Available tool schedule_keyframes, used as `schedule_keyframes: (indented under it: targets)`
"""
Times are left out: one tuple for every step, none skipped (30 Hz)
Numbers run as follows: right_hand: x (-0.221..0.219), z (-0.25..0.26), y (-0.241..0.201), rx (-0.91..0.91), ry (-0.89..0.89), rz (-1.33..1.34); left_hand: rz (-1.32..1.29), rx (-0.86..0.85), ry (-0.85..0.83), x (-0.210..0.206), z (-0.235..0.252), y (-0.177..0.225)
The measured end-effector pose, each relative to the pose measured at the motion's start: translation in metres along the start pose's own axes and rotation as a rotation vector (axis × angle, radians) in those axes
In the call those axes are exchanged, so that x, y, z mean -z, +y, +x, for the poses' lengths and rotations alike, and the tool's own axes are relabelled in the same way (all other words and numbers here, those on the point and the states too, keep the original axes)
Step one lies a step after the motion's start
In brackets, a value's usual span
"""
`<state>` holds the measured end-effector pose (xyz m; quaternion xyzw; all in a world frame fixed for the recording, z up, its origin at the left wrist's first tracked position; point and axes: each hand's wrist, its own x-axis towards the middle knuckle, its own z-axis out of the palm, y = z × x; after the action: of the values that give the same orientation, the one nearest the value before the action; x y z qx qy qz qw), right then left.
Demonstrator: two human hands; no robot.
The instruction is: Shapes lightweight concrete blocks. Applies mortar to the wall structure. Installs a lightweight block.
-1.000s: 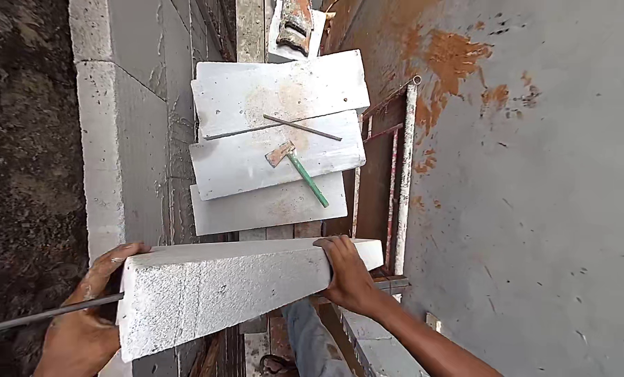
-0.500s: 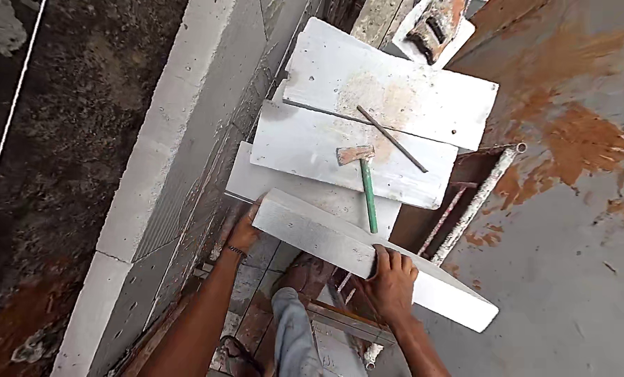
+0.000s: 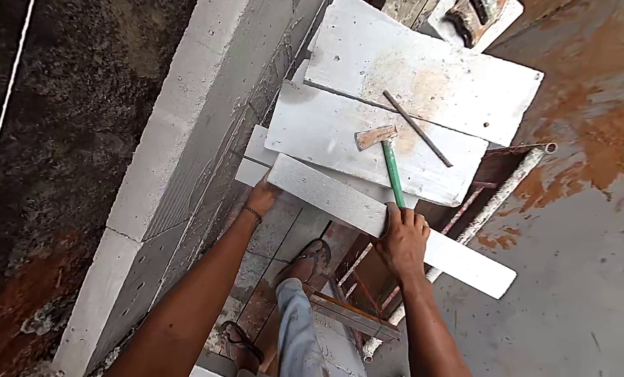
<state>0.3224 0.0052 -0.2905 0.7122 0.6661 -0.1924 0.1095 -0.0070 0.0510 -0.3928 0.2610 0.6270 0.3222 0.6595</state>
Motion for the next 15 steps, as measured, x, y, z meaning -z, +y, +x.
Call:
schedule_keyframes:
  targets:
    - [0.0,0.001,0.0,-0.013,-0.023,-0.012,0.04,0.008,0.015,-0.002,-0.002,0.002]
    - [-0.001,0.0,0.002,-0.021,-0.045,-0.031,0.088,0.035,0.053,-0.005,-0.006,0.002]
    - [-0.001,-0.001,0.005,-0.023,-0.062,-0.052,0.128,0.076,0.103,-0.01,-0.013,0.003]
    - [0.0,0.0,0.007,-0.023,-0.084,-0.074,0.162,0.118,0.137,-0.013,-0.026,0.004]
    - [0.002,0.0,0.006,-0.022,-0.115,-0.091,0.19,0.163,0.158,-0.015,-0.047,0.005]
    - [0.008,0.001,0.004,-0.023,-0.151,-0.098,0.201,0.206,0.167,-0.017,-0.074,0.01]
    - [0.016,0.0,0.001,-0.022,-0.171,-0.09,0.182,0.25,0.177,-0.02,-0.106,0.016]
    - [0.026,-0.004,-0.003,-0.028,-0.162,-0.066,0.151,0.293,0.183,-0.023,-0.143,0.021]
    - [0.038,-0.015,-0.007,-0.042,-0.123,-0.015,0.122,0.335,0.179,-0.025,-0.182,0.025]
    - [0.049,-0.031,-0.014,-0.065,-0.074,0.06,0.101,0.377,0.17,-0.026,-0.224,0.028]
    - [0.06,-0.052,-0.022,-0.098,-0.03,0.143,0.089,0.417,0.154,-0.026,-0.266,0.03]
    - [0.071,-0.077,-0.032,-0.135,-0.016,0.209,0.08,0.447,0.126,-0.024,-0.31,0.031]
    - [0.083,-0.105,-0.043,-0.178,-0.053,0.257,0.081,0.481,0.085,-0.02,-0.353,0.033]
    - [0.096,-0.135,-0.056,-0.216,-0.137,0.287,0.077,0.52,0.04,-0.013,-0.396,0.037]
    - [0.109,-0.168,-0.068,-0.236,-0.24,0.303,0.082,0.561,0.002,-0.005,-0.439,0.04]
